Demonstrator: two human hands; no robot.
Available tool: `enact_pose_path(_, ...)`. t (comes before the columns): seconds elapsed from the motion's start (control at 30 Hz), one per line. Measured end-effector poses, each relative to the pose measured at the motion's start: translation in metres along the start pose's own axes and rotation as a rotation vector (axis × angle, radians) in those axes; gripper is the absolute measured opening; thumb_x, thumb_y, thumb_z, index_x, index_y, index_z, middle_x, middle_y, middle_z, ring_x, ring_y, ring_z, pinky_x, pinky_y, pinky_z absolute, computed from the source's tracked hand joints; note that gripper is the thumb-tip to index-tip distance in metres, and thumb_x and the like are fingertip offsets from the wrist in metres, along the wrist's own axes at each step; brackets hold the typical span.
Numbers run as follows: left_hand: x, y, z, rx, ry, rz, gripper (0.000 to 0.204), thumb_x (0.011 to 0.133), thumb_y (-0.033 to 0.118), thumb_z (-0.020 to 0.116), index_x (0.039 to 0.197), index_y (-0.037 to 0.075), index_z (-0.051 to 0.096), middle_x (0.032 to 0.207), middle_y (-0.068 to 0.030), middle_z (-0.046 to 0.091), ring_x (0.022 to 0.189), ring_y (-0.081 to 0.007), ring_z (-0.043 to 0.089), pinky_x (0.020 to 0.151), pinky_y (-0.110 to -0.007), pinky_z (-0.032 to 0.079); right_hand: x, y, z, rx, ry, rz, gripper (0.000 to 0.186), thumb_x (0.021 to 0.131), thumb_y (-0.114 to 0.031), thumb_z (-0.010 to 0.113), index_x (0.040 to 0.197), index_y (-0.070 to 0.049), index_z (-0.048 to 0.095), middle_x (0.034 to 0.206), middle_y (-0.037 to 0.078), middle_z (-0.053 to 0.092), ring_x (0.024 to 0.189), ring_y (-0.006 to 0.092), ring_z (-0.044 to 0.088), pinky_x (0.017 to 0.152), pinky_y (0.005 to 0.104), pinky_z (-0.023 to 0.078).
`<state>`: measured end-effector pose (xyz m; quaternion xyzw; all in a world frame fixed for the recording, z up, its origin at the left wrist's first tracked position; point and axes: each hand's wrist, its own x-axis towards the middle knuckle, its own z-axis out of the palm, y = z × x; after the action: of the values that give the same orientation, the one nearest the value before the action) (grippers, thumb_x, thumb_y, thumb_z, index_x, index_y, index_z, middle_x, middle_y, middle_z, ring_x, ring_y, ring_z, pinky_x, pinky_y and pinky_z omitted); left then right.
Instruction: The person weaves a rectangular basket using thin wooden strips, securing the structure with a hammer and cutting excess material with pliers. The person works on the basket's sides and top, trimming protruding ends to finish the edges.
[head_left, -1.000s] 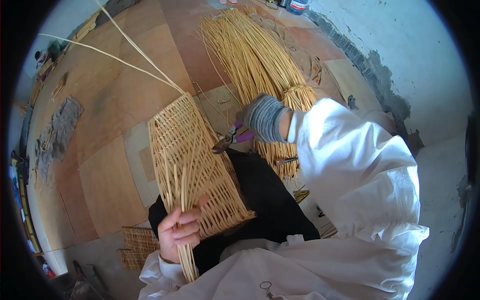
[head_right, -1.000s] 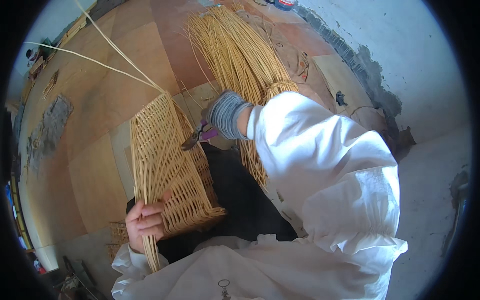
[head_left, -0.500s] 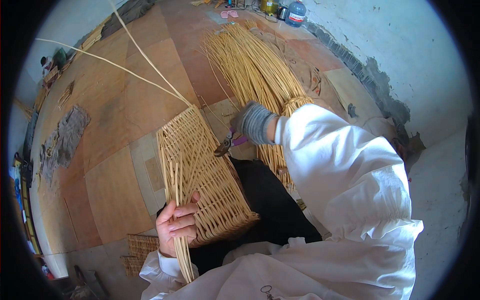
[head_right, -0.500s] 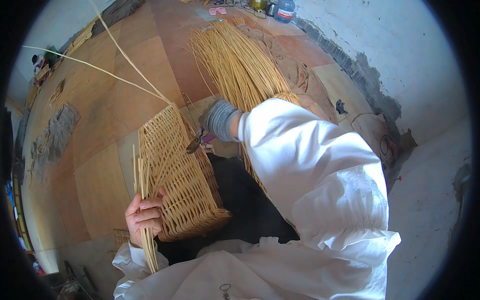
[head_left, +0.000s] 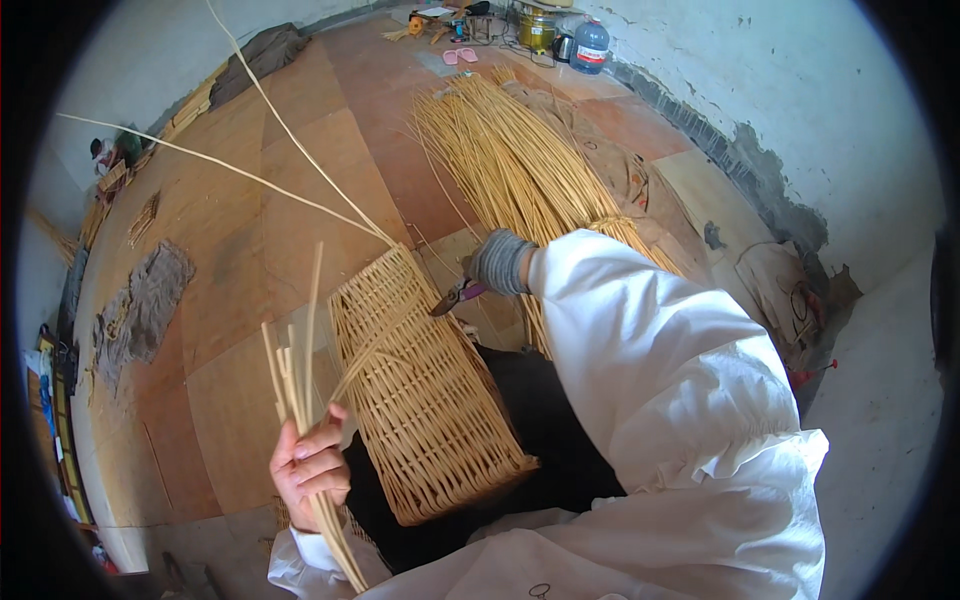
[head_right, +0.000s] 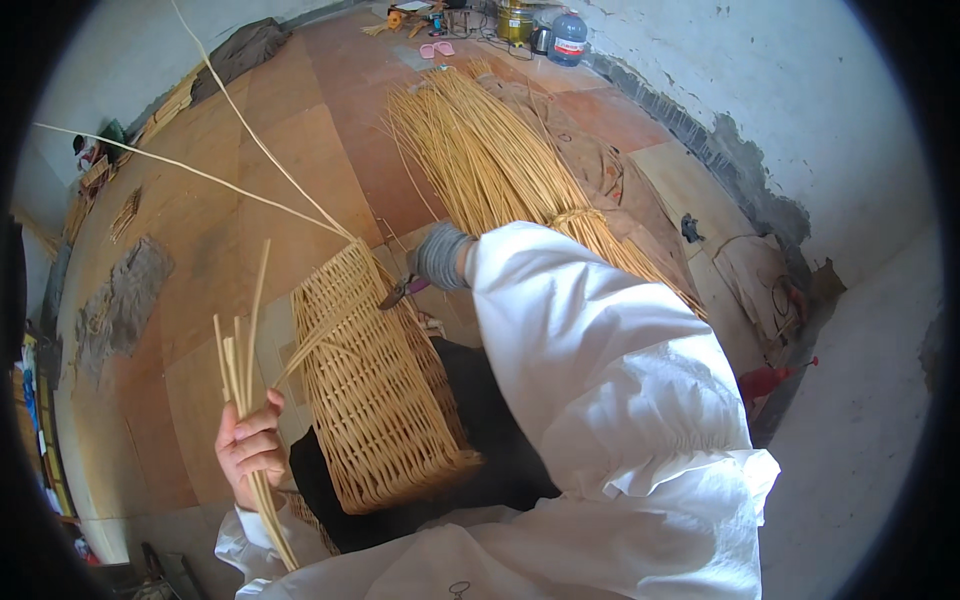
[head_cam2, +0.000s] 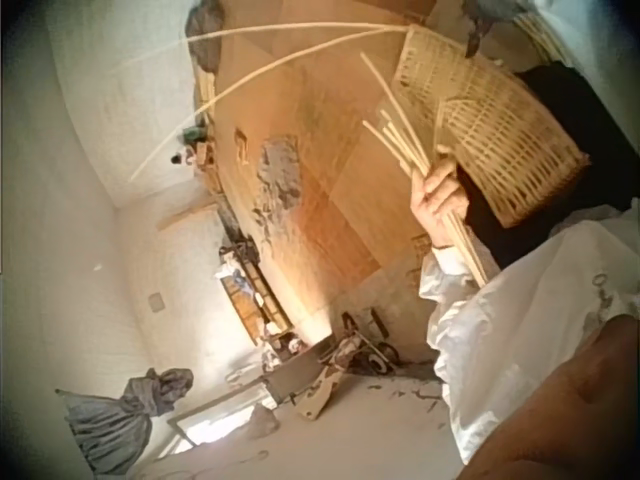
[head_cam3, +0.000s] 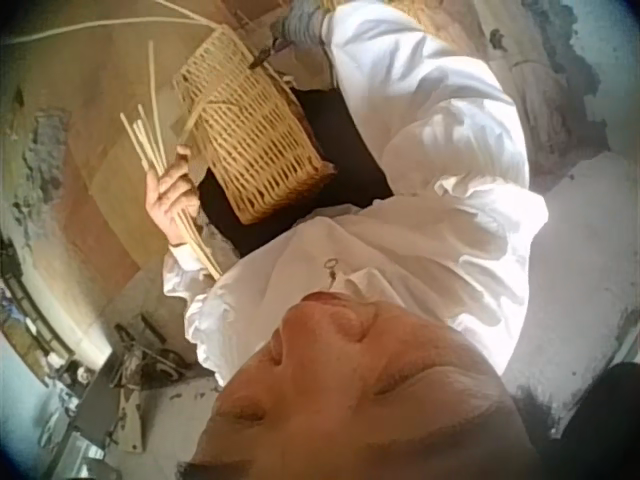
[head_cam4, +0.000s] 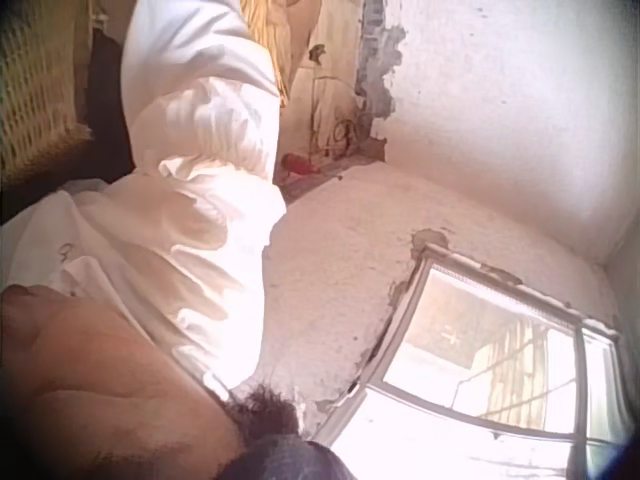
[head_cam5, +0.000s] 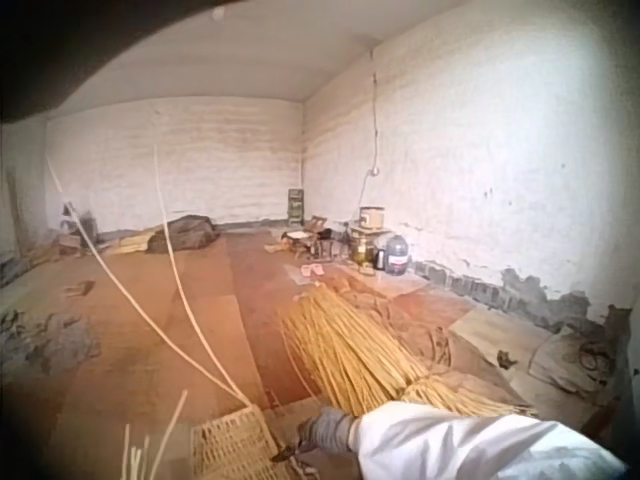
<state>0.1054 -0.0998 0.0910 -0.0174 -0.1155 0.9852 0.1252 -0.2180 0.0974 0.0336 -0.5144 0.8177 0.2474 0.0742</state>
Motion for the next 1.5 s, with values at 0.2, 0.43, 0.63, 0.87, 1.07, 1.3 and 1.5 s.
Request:
enact_pose_path(0.2,0.005,0.005,0.01,0.03,0.016,0.015,0.05,0.094,0.022,0.047,0.126,-0.008,0.024,0.077,-0.006,0.047,0.052,-0.0088,0.047,0.039,-0.02,0.039,0.024,0.0,-0.013,-0.089,0.022,0.084,0.015,0.077,-0.021,0.064,0.088,-0.013,0.069,0.083,0.005,0.068,0.075,0.0212,0.067,0.066,0.0369,0.047)
enact_pose_path(0.43,0.01,0.01,0.016,0.011,0.009,0.011,0.05,0.094,0.022,0.048,0.127,-0.008,0.024,0.077,-0.0057,0.047,0.051,-0.0082,0.046,0.038,-0.019,0.037,0.035,0.008,0.0,-0.083,0.183,0.09,0.017,0.076,-0.022,0.064,0.087,-0.01,0.069,0.081,0.006,0.068,0.08,0.024,0.066,0.068,0.0375,0.048)
enact_pose_path(0.63,-0.003,0.022,0.026,0.115,-0.06,0.106,0.048,0.095,0.022,0.045,0.127,-0.006,0.024,0.075,-0.0037,0.045,0.05,-0.0067,0.044,0.038,-0.018,0.036,0.039,0.021,-0.018,0.077,0.066,0.043,0.029,0.074,-0.024,0.068,0.1,-0.011,0.068,0.091,0.007,0.069,0.091,0.0237,0.065,0.067,0.0451,0.046)
enact_pose_path(0.87,-0.011,0.018,0.046,0.227,-0.003,0.185,0.047,0.098,0.025,0.038,0.136,0.003,0.02,0.068,0.0002,0.037,0.046,-0.0058,0.032,0.038,-0.02,0.03,0.079,-0.009,-0.029,-0.117,-0.048,0.206,0.028,0.077,-0.03,0.066,0.101,-0.016,0.068,0.094,0.008,0.068,0.084,0.0231,0.066,0.062,0.0422,0.047)
enact_pose_path(1.07,-0.116,0.003,0.007,0.386,0.115,0.08,0.03,0.087,0.015,0.056,0.114,0.003,0.047,0.072,-0.0079,0.052,0.047,-0.0062,0.041,0.044,-0.021,0.039,0.14,-0.023,0.13,1.322,0.24,0.341,0.027,0.084,-0.03,0.059,0.1,-0.009,0.065,0.091,0.009,0.066,0.082,0.0258,0.064,0.069,0.0452,0.048)
enact_pose_path(1.3,-0.026,-0.077,0.16,2.049,0.534,0.869,0.01,0.079,-0.002,0.052,0.077,0.001,0.061,0.068,-0.0065,0.062,0.051,-0.0095,0.051,0.045,-0.021,0.039,0.072,-0.14,-0.056,1.688,0.109,0.198,0.036,0.072,-0.021,0.071,0.098,-0.001,0.059,0.087,0.014,0.065,0.075,0.0275,0.062,0.069,0.0399,0.05)
enact_pose_path(1.5,-0.047,-0.008,0.25,2.646,0.951,0.346,0.021,0.075,-0.002,0.045,0.078,0.005,0.064,0.068,-0.0022,0.058,0.064,-0.0149,0.054,0.058,-0.029,0.043,-0.078,-0.191,-0.098,1.089,0.92,0.05,0.028,0.079,-0.027,0.061,0.094,-0.006,0.051,0.081,0.019,0.063,0.073,0.0351,0.063,0.065,0.0427,0.05)
